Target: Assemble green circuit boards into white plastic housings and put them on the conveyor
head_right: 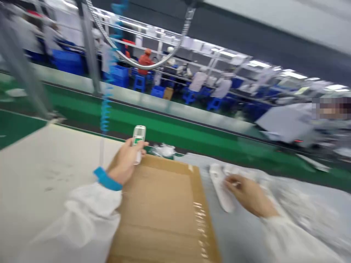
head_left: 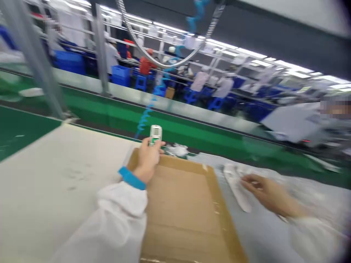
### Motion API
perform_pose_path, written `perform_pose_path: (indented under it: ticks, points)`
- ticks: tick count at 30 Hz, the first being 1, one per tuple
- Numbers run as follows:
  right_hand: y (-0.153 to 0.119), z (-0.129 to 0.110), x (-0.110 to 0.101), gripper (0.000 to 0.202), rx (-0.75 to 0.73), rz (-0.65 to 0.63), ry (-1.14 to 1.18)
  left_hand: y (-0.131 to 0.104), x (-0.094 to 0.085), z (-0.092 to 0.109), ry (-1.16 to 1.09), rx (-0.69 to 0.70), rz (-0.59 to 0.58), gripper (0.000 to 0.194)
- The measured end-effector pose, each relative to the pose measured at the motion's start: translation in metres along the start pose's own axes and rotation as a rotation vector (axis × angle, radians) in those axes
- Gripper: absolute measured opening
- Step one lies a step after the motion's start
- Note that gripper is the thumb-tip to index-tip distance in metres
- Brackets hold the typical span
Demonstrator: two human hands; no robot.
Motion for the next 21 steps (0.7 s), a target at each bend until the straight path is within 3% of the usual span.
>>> perform_pose_path:
  ticks: [3,9,13,17,21]
  points:
    - [-0.012,0.015,-0.011,0.013,-0.001,-0.079,0.112,0.008,0.000,-0.003,-0.084,0.024,-0.002,0.026]
    - [0.028,0.003,0.021,0.012,0.143,-0.107,0.036,-0.001,0.005,-0.003,0.073,0.045,-0.052,0.023]
    - [0.039,-0.011,0.001,0.013,0.117,-0.074,0.125,-0.003,0.012,-0.003,0.200,0.097,-0.081,0.025]
    - [0.043,-0.068,-0.004,0.030,0.050,0.098,0.850,-0.009,0.022,-0.004,0.414,0.194,-0.119,0.039]
    - [0.040,-0.147,0.036,0.049,0.063,0.139,1.464,-0.017,0.031,-0.009,0.536,0.218,-0.186,0.054]
Point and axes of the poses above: each hand's wrist, its own y-axis towards the middle knuckle, its own x-axis out of the palm, z = x × y, the point moved 7 cm from there along y, towards the middle knuckle, and after that the axes turned 9 degrees about -x, right-handed, at the moved point
